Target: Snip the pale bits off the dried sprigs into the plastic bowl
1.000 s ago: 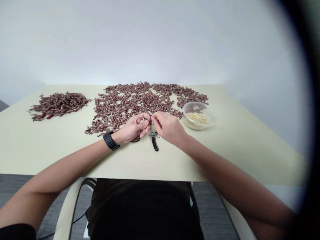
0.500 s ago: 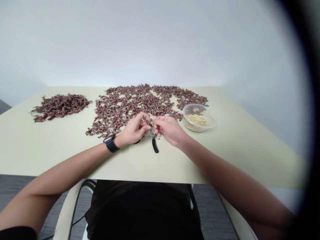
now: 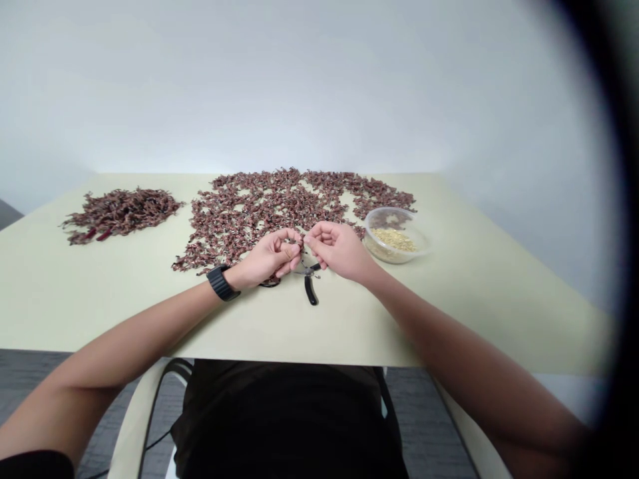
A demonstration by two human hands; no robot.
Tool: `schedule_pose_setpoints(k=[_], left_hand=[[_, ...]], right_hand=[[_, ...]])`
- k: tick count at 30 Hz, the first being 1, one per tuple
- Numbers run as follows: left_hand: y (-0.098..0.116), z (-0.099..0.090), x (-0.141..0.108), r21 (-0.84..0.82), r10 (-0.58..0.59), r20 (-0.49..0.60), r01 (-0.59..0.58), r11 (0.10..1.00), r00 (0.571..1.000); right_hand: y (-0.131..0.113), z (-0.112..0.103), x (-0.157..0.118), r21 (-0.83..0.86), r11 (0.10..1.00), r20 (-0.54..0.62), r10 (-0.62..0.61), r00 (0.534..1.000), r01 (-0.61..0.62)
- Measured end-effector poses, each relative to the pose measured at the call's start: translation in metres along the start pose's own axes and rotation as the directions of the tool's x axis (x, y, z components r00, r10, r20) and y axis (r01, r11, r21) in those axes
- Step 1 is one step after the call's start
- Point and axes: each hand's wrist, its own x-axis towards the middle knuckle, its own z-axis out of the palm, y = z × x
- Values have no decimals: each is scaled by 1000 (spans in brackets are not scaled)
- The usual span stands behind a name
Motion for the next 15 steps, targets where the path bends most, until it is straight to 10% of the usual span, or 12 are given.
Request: schedule_pose_setpoints(k=[15], left_hand=[[-1,0,1,-209,-53,27,57,976,998]], right_hand=[[3,-7,-3,-589,639,174,-498,850,495]])
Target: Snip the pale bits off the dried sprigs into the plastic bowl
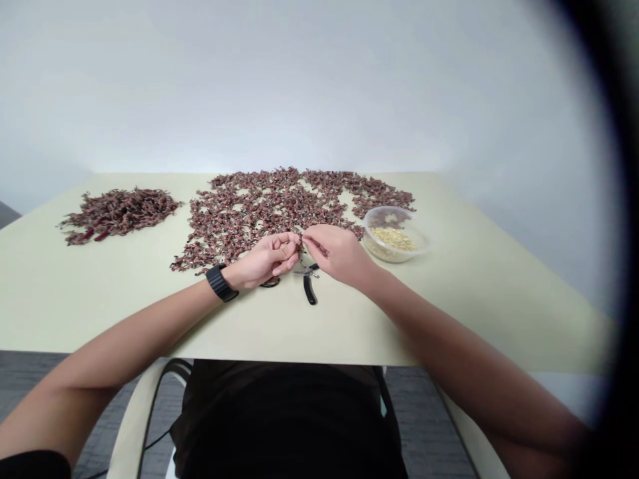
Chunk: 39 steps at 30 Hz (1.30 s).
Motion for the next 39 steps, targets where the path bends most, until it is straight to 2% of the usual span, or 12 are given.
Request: schedule_pose_setpoints(k=[6,11,14,16,19,21,23,27,30,34,36,39], left_hand=[[0,0,0,42,-3,7,3,999,1000],[0,0,-1,191,51,-19,-46,981,999],[1,-2,-2,304,73,-23,-62,951,997],[2,-3,-2,370,99,-23,-84,925,995],[3,-4,-2,423,123,-16,-105,900,992],[4,-4,-2,414,113,-6,-101,905,994],[6,-4,-2,378,90,8,-87,922,996],[8,-2,-1,316,63,19,-65,946,998],[8,0,-1,265,62,13,-63,962,998],[6,1,-1,192,52,-4,-51,980,999],[5,0,0,173,54,-7,-52,983,999],[5,0,0,172,61,-8,-58,983,998]], right_hand=[[0,1,-2,-17,1000,25,-17,1000,18],[-11,4,0,218,944,-14,256,967,-247],[-14,7,3,485,766,68,448,892,-422],[-14,8,5,653,549,204,535,820,-521],[-12,6,8,768,227,405,551,730,-598],[-11,4,9,782,118,472,529,705,-612],[-10,2,9,786,85,493,511,704,-613],[-8,3,7,786,166,451,506,736,-595],[-7,5,5,741,384,318,521,792,-550],[-9,5,2,526,724,91,474,876,-446],[-10,4,2,414,822,20,421,907,-391],[-11,2,1,308,889,-13,360,933,-339]])
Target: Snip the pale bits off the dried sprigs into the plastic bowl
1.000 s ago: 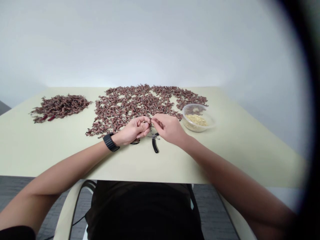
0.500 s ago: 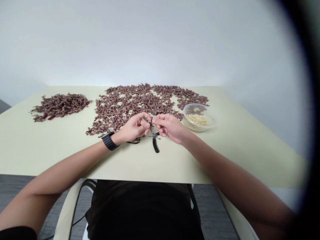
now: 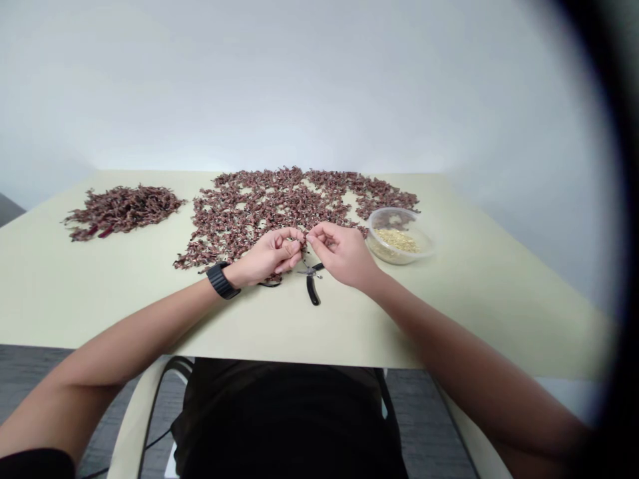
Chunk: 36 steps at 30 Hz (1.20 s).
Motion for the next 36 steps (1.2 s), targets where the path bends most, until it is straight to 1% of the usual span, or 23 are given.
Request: schedule_pose_setpoints(k=[4,8,10,12,15,19,27,36], left_hand=[[0,0,-1,17,-5,5,5,1000,1000],[0,1,-1,14,-11,6,11,1000,1000],[0,1,-1,9,-7,2,7,1000,1000],[1,1,-1,6,-4,-1,4,1000,1000],[1,2,-1,4,1,2,-1,1000,1000],[1,2,0,20,2,0,-2,1000,1000],[2,-3,0,129,7,20,-10,992,1000],[2,-4,0,168,0,33,-5,986,999]], right_hand=[[-1,-3,0,-102,993,-12,-60,998,58],[-2,-5,0,-199,968,-1,-157,988,153],[-2,-5,0,-224,956,5,-191,982,187],[-1,-6,1,-232,953,7,-200,980,196],[-2,-7,1,-217,959,13,-183,983,181],[-4,-8,0,-168,979,31,-116,993,119],[-5,-7,0,-86,996,61,-6,998,11],[-4,-5,0,-53,998,53,28,998,-26]])
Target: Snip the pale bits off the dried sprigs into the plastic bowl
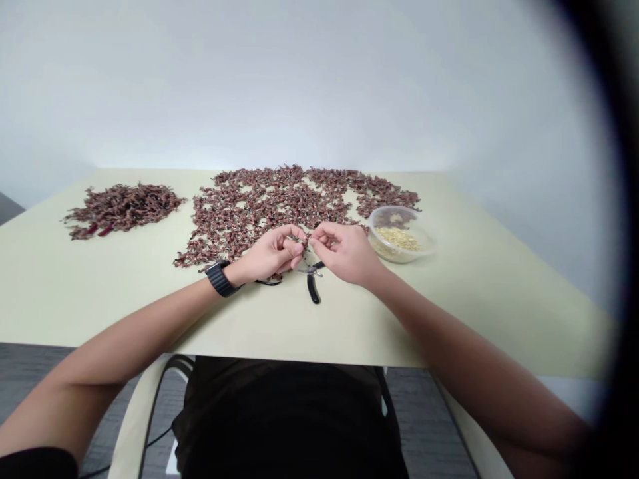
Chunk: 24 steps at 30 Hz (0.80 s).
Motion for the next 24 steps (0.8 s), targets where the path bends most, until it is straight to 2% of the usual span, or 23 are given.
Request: schedule_pose_setpoints(k=[7,14,18,21,24], left_hand=[[0,1,-1,7,-9,-7,9,1000,1000],[0,6,-2,-89,-44,-10,43,995,999],[1,7,-2,-90,-52,9,52,995,999],[0,5,-3,-53,-50,12,50,997,999],[-3,3,-3,19,-24,-3,24,1000,1000]], right_hand=[[-1,1,-1,-53,998,-37,-28,999,26],[4,1,-2,-266,925,12,-277,961,270],[6,2,-3,-324,878,57,-353,934,352],[4,5,-4,-256,923,12,-294,956,287],[0,8,-3,-53,994,-51,-101,994,98]])
